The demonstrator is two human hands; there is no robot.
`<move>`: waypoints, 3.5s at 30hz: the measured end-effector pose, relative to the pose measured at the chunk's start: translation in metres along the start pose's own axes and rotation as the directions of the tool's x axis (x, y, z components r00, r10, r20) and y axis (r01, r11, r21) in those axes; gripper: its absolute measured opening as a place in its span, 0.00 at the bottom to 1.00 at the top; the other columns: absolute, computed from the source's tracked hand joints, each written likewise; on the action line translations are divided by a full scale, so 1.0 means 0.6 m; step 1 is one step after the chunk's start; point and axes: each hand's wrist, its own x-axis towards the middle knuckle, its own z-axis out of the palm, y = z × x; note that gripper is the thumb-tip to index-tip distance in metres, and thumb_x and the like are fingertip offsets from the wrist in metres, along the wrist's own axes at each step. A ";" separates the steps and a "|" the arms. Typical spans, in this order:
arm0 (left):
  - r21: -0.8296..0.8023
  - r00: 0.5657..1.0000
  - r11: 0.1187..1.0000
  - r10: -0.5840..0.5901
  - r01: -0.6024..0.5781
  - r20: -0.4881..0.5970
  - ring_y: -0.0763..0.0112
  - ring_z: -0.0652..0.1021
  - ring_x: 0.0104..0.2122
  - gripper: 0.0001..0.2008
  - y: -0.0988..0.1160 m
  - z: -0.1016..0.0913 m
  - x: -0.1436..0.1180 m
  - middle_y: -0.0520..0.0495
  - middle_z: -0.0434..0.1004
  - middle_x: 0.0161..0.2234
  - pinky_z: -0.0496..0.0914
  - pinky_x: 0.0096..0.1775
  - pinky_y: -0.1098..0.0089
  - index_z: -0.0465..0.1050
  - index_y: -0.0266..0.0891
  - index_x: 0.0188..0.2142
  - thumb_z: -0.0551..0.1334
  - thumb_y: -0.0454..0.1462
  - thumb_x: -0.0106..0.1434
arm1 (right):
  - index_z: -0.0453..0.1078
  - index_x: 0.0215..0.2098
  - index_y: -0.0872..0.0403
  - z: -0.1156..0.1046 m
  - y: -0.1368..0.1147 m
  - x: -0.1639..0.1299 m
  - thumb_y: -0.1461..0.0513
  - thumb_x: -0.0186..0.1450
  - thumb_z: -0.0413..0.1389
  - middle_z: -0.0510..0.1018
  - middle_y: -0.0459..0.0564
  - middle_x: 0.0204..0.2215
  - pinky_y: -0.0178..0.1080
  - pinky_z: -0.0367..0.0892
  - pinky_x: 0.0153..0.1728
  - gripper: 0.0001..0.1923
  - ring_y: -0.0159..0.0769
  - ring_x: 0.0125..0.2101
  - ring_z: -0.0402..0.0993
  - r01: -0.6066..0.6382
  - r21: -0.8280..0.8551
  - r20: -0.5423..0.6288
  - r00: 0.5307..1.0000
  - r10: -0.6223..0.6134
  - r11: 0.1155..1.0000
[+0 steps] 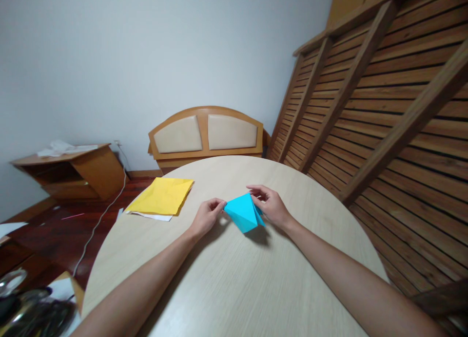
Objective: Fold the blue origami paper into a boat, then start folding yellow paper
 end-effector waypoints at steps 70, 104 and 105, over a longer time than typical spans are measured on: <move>0.778 0.998 0.626 0.058 -0.043 0.009 0.60 0.77 0.39 0.17 -0.012 0.012 -0.024 0.44 0.79 0.34 0.69 0.41 0.64 0.69 0.36 0.53 0.58 0.39 0.67 | 0.59 0.67 0.58 0.058 -0.021 -0.045 0.52 0.71 0.49 0.62 0.59 0.65 0.50 0.53 0.64 0.30 0.47 0.65 0.56 0.250 -0.598 0.480 0.873 0.090 0.762; 0.802 0.931 0.511 -0.005 -0.310 0.364 0.56 0.53 0.69 0.29 -0.018 -0.024 -0.014 0.42 0.51 0.69 0.51 0.66 0.51 0.55 0.39 0.68 0.51 0.47 0.71 | 0.52 0.70 0.52 0.031 0.008 -0.038 0.45 0.72 0.42 0.51 0.54 0.70 0.54 0.41 0.67 0.34 0.50 0.69 0.44 0.194 -0.619 0.555 0.794 0.249 0.761; 0.765 0.907 0.533 0.011 -0.361 0.420 0.58 0.54 0.68 0.29 -0.019 -0.024 -0.014 0.43 0.52 0.69 0.51 0.66 0.52 0.54 0.41 0.68 0.51 0.46 0.71 | 0.52 0.70 0.52 0.031 0.008 -0.039 0.45 0.72 0.42 0.51 0.54 0.70 0.54 0.41 0.67 0.34 0.49 0.69 0.44 0.195 -0.617 0.557 0.793 0.247 0.763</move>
